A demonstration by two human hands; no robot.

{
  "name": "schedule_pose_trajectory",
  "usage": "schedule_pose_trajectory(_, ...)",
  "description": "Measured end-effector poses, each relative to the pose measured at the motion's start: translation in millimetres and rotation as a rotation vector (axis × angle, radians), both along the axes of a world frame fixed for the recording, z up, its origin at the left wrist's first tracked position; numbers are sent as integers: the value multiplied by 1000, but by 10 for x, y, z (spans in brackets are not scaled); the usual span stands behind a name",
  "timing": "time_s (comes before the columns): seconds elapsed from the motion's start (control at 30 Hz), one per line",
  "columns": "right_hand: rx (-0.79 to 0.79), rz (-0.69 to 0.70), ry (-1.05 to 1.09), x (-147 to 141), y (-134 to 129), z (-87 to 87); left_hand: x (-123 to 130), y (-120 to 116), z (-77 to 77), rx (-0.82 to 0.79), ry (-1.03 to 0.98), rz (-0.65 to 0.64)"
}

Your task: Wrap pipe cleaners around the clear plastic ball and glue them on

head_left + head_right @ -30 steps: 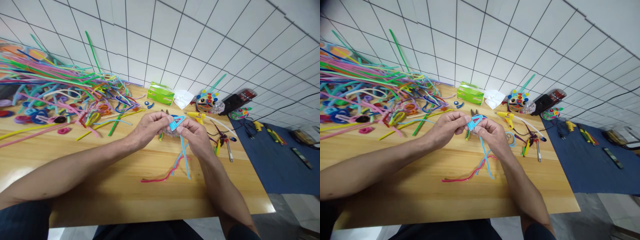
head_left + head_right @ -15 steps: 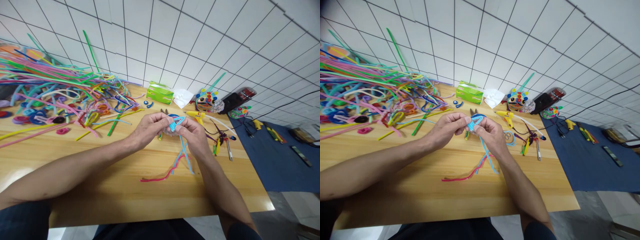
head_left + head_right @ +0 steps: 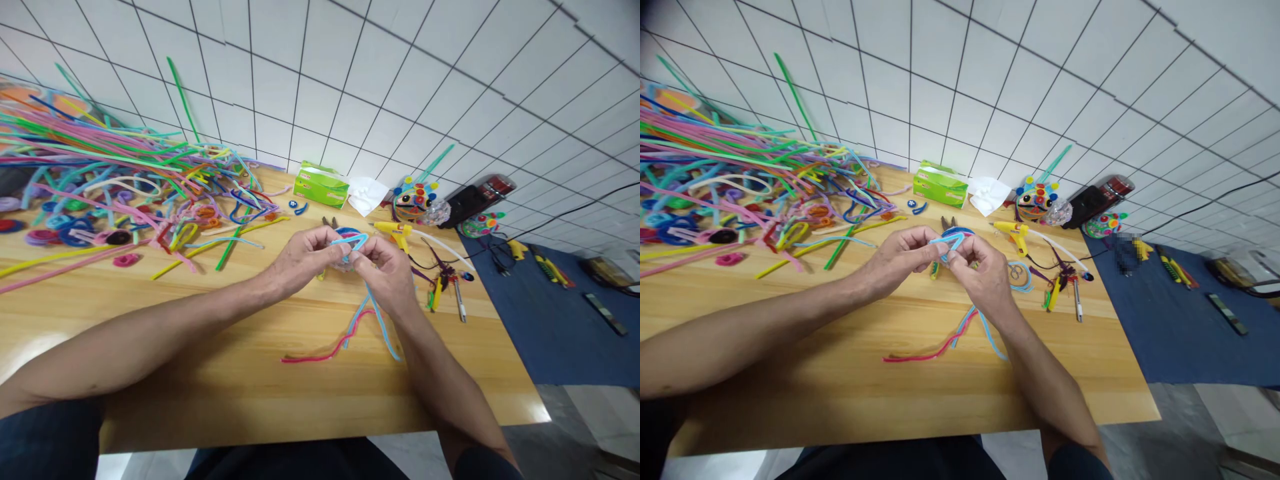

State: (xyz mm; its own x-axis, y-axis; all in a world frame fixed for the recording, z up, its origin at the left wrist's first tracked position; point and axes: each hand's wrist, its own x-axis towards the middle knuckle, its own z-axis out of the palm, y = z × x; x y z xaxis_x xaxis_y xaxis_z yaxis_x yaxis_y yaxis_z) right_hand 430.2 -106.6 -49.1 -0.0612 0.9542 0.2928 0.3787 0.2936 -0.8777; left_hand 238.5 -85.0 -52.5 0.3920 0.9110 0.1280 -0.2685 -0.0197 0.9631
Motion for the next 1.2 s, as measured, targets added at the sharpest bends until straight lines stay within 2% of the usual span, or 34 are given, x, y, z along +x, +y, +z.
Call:
schedule_pose_trajectory(0.33, 8, -15, -15, -15, 1, 44, -24, 53, -3, -3, 48, 23)
schedule_pose_trajectory(0.5, -16, -6, -27, -13, 0, 76, -52, 66, -16, 14, 117, 4)
schedule_pose_trajectory(0.73, -85, 25, 12, 15, 24, 62, -61, 107, -46, 6, 108, -50)
schedule_pose_trajectory(0.93, -168, 179, 78, 119, 62, 128, -59, 111, -10, -52, 83, -54)
schedule_pose_trajectory(1.0, -99, 175, 58, 192, 77, 135, -55, 110, -6, -77, 63, -70)
schedule_pose_trajectory(1.03, -16, 154, 31, 231, 87, 133, -52, 109, -5, -89, 52, -78)
schedule_pose_trajectory(1.13, 348, 120, -164, 329, 121, 121, -40, 100, -9, -129, 4, -105)
schedule_pose_trajectory(1.2, 557, 147, -328, 362, 142, 113, -30, 92, -12, -170, -37, -126)
